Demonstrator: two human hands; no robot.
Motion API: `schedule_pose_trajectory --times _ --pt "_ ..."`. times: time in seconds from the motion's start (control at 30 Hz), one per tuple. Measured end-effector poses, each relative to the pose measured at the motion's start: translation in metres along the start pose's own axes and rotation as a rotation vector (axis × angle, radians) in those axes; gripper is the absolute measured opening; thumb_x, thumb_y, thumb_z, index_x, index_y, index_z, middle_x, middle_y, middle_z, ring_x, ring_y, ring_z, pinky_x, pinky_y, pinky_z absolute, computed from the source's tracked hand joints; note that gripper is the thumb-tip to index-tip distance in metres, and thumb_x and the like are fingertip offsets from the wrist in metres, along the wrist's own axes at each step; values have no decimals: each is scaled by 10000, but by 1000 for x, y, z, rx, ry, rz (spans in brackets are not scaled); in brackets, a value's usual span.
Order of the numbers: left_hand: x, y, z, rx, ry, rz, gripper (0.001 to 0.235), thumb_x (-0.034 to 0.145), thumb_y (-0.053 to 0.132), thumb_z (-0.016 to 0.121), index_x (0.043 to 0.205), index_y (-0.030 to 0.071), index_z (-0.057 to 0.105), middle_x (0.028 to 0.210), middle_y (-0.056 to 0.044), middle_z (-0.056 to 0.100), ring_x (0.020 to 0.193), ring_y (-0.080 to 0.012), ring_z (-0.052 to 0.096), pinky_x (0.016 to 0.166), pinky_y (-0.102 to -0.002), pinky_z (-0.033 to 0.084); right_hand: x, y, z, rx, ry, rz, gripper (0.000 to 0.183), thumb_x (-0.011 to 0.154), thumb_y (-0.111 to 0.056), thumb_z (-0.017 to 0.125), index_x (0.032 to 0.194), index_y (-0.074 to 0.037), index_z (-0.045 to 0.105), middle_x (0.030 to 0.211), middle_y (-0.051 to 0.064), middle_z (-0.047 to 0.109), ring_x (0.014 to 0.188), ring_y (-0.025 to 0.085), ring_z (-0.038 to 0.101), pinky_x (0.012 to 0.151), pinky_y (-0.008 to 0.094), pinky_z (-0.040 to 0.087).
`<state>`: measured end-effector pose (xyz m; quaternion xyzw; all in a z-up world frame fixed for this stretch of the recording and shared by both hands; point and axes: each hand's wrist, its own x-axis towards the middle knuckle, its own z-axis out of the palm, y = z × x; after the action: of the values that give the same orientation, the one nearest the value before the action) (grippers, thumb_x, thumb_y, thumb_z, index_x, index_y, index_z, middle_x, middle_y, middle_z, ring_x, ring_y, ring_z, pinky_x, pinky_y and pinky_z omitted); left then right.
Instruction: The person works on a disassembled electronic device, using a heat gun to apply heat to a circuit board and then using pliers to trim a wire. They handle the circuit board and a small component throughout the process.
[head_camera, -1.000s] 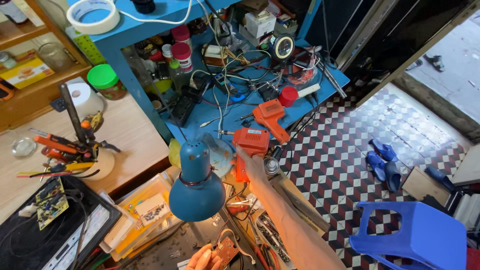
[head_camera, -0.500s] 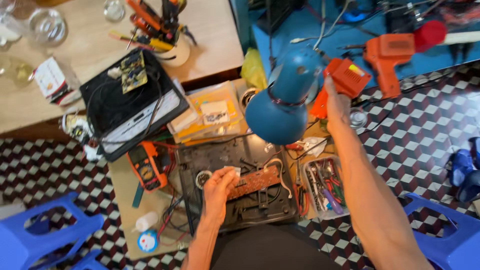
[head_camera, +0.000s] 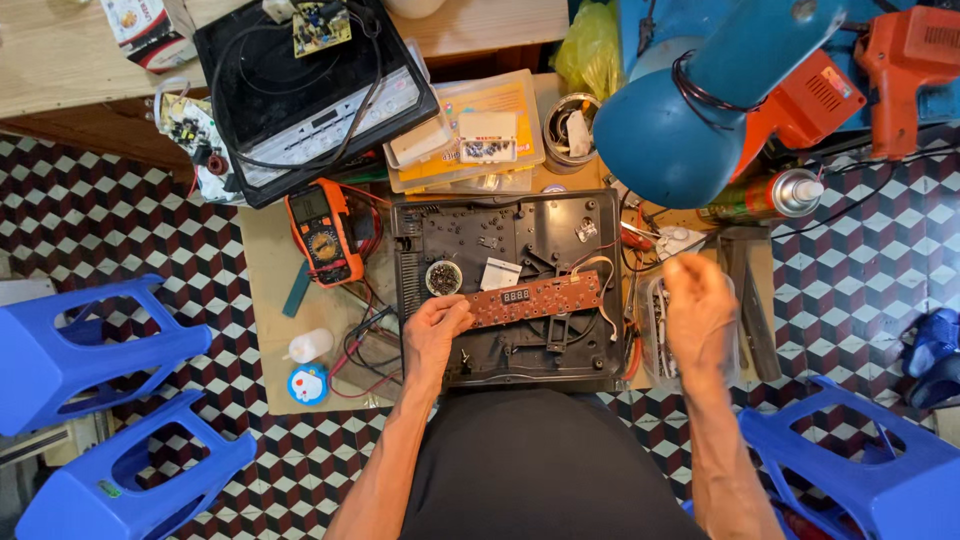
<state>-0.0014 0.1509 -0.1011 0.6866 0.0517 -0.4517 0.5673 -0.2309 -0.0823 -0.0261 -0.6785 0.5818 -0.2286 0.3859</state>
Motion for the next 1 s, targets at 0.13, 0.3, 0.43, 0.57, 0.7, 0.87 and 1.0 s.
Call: schedule_pose_trajectory --times 0.13,0.3,0.43,0.57,0.7,0.87,1.0 --pt "-12 -9 3 135 -60 45 264 915 197 728 1092 2 741 961 -94 769 874 -159 742 789 -247 575 -55 10 24 33 -273 192 373 963 -300 653 1201 -20 717 947 64 765 880 135 692 797 272 526" --pt "-24 -15 -6 293 -32 173 230 900 191 738 1068 34 755 941 -65 785 860 -125 741 737 -249 561 -92 11 46 -71 -485 278 374 941 -338 656 1173 -53 728 866 81 759 781 136 675 718 290 523" --pt "-7 -6 -17 358 115 349 205 905 160 735 1077 49 753 943 -67 793 863 -132 739 761 -261 572 -99 13 48 -204 -577 367 380 959 -362 643 1220 -98 729 840 146 710 699 201 599 637 347 499" --pt "35 7 -8 538 114 576 239 901 107 721 1136 65 703 959 -70 770 865 -161 750 789 -327 589 -93 18 44 -211 -554 306 388 948 -365 647 1202 -81 719 813 112 708 680 168 610 623 322 504" --pt "74 16 10 858 23 927 365 858 32 744 1209 86 660 850 -88 744 791 -246 670 1007 -465 479 -90 24 36 -249 -503 281 391 937 -361 649 1197 -77 713 789 90 711 654 151 626 612 308 507" --pt "87 14 19 1071 31 1004 460 830 29 732 1274 112 644 789 -64 713 839 -221 613 957 -487 479 -99 31 29 -279 -485 389 391 950 -360 642 1216 -83 718 758 121 677 622 186 589 571 341 487" --pt "85 16 17 1160 1 1033 471 847 10 717 1304 95 639 787 -66 705 848 -254 591 873 -453 472 -109 38 28 -222 -469 359 398 942 -359 649 1193 -59 725 748 95 659 627 164 580 562 326 487"
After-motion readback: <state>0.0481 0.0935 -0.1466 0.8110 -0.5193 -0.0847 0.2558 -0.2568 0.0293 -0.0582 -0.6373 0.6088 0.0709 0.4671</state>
